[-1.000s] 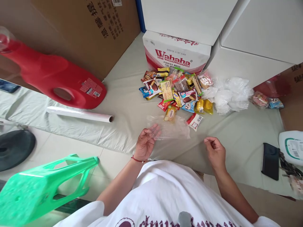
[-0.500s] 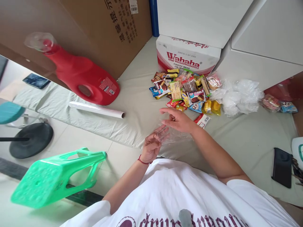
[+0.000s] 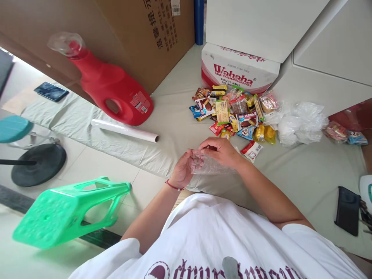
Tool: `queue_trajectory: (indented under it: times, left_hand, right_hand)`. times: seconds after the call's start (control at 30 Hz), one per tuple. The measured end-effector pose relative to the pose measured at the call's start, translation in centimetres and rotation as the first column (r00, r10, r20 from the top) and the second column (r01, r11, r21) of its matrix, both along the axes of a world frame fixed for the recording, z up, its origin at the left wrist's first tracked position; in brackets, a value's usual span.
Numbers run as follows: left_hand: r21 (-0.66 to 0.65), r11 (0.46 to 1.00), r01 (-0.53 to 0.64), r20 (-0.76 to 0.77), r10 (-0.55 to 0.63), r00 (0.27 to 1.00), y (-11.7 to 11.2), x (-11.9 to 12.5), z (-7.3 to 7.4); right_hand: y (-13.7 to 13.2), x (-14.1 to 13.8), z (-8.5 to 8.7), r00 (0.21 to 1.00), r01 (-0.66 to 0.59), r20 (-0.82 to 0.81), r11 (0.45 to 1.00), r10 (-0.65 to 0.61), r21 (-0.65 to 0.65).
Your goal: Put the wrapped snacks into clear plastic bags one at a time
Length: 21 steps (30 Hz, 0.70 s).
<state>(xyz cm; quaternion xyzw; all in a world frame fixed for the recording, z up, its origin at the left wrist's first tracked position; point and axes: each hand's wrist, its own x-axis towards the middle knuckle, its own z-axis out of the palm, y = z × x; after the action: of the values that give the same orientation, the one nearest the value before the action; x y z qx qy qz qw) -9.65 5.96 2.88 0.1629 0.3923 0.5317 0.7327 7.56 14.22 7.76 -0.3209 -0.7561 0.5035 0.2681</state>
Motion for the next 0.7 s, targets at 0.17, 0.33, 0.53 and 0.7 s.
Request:
queue_trajectory:
  times: [0.17, 0.33, 0.53, 0.7]
  left_hand:
    - [0.05, 0.997, -0.067, -0.094, 0.071, 0.993, 0.4, 0.3, 1.5]
    - [0.061, 0.99, -0.131, -0.111, 0.137, 0.984, 0.4, 0.5, 1.3]
    - [0.099, 0.99, -0.099, -0.113, 0.11, 0.987, -0.1, 1.5, 1.8]
    - [0.061, 0.992, -0.106, -0.118, 0.113, 0.987, -0.1, 2.1, 2.3]
  right_hand:
    - [-0.4, 0.4, 0.2, 0.998, 0.064, -0.008, 0.992, -0.064, 0.111]
    - [-0.7, 1.5, 0.2, 0.988, 0.156, -0.031, 0.985, -0.154, 0.068]
    - [-0.6, 1.4, 0.1, 0.987, 0.158, -0.035, 0.987, -0.158, 0.017]
    - [-0.5, 0.5, -0.1, 0.997, 0.073, -0.021, 0.997, -0.073, -0.023]
